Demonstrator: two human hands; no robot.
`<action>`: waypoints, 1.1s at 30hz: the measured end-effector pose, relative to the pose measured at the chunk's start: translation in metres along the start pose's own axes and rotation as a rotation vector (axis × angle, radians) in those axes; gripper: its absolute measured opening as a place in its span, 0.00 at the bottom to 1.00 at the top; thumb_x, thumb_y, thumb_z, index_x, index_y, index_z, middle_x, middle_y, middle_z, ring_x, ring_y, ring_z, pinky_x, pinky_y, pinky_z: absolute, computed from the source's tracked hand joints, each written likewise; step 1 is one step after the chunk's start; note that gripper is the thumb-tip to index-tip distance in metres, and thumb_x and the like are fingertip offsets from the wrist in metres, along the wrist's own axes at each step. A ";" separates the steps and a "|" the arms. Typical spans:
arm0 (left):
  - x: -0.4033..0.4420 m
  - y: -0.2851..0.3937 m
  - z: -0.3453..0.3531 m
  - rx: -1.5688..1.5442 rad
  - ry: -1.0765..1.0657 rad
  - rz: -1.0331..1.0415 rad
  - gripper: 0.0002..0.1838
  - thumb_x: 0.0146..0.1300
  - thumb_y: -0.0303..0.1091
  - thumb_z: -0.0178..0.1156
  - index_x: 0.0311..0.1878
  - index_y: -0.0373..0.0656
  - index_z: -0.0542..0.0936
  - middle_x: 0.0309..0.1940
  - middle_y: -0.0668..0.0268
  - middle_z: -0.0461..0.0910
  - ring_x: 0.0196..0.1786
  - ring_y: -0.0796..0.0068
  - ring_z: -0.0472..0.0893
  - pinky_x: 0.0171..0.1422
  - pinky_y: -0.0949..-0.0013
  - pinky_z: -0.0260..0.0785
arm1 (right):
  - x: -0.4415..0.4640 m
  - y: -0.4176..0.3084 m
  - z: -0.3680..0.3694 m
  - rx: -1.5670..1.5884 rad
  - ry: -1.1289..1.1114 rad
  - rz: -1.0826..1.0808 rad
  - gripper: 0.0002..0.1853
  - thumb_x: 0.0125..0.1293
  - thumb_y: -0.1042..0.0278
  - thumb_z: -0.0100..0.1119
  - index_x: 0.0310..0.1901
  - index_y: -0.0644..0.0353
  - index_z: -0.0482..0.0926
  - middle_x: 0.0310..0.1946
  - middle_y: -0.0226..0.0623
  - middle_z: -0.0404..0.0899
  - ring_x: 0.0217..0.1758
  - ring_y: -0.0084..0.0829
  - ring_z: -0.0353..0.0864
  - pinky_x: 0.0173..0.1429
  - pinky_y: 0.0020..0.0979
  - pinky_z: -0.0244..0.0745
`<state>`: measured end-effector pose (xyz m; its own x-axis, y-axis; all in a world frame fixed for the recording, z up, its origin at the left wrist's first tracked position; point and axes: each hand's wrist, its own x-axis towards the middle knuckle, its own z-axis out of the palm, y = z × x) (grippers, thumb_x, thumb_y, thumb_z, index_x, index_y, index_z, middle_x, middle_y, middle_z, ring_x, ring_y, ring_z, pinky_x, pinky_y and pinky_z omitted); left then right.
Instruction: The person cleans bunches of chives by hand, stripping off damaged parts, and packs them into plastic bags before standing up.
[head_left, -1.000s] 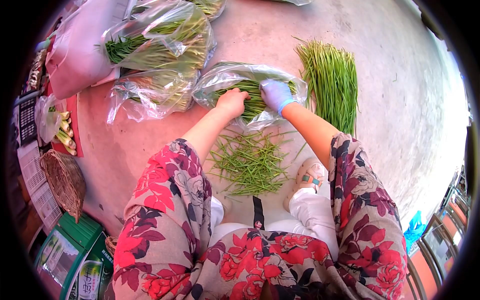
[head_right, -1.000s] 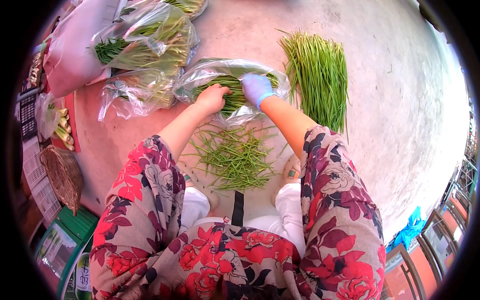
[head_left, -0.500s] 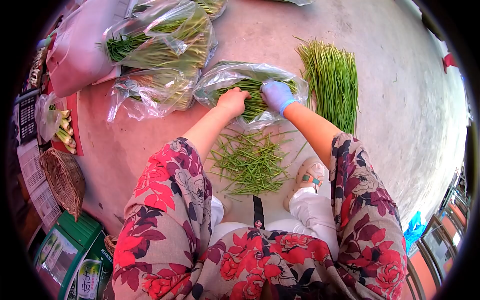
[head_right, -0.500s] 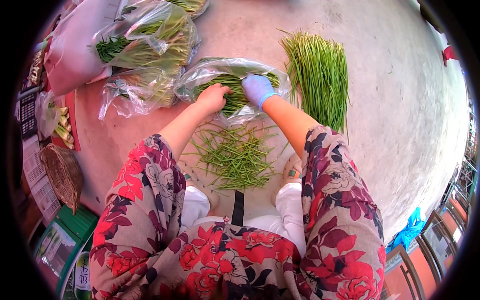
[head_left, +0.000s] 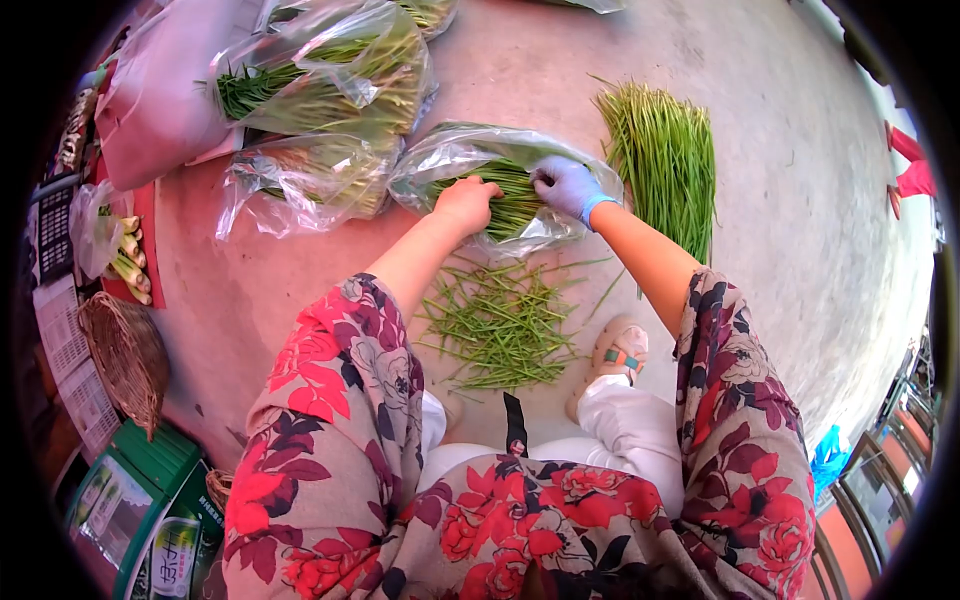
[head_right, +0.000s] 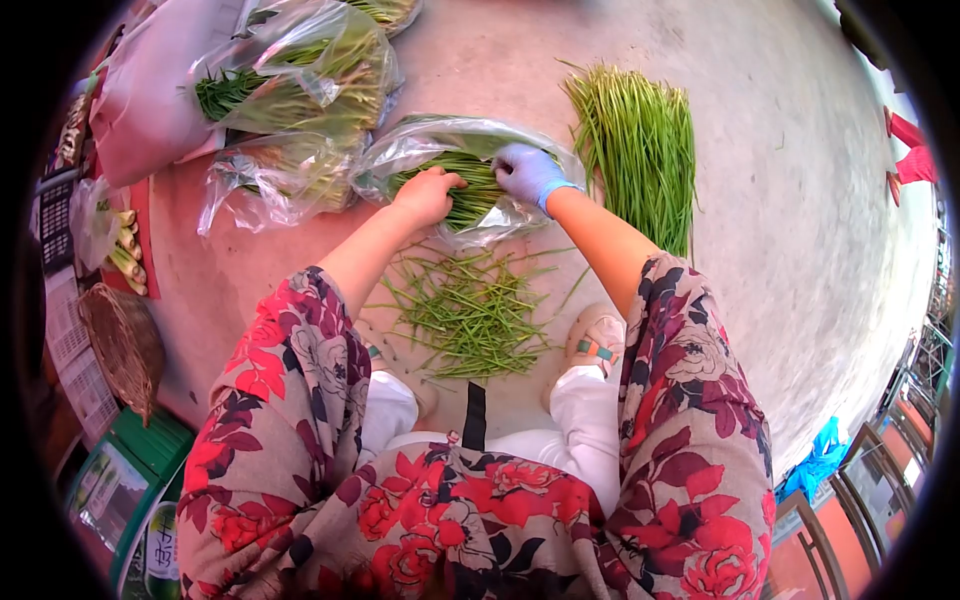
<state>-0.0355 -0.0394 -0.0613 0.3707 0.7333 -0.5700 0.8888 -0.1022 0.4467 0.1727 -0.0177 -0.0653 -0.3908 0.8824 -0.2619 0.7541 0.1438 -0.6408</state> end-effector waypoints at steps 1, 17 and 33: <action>-0.001 0.002 -0.002 0.001 -0.004 -0.005 0.23 0.53 0.23 0.50 0.52 0.55 0.77 0.49 0.59 0.73 0.55 0.59 0.74 0.57 0.61 0.68 | 0.000 0.004 -0.001 0.047 0.000 0.007 0.09 0.53 0.64 0.54 0.33 0.55 0.79 0.32 0.42 0.79 0.36 0.41 0.80 0.42 0.37 0.74; 0.004 0.017 0.003 0.536 0.070 0.255 0.36 0.57 0.25 0.48 0.69 0.64 0.58 0.55 0.60 0.67 0.57 0.62 0.69 0.59 0.60 0.64 | -0.009 0.008 -0.032 0.540 -0.139 0.328 0.08 0.55 0.67 0.54 0.33 0.63 0.76 0.25 0.32 0.75 0.24 0.23 0.72 0.32 0.25 0.69; 0.025 0.037 -0.064 0.023 -0.106 0.209 0.24 0.56 0.29 0.53 0.59 0.42 0.72 0.54 0.52 0.74 0.55 0.59 0.75 0.62 0.64 0.65 | -0.116 -0.050 -0.044 0.079 -1.114 0.151 0.21 0.60 0.57 0.55 0.53 0.58 0.77 0.37 0.39 0.82 0.36 0.31 0.82 0.43 0.33 0.75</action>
<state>-0.0106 0.0184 -0.0154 0.5724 0.6202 -0.5365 0.7952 -0.2602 0.5476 0.2035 -0.1073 0.0293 -0.5815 -0.0093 -0.8135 0.8135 0.0061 -0.5816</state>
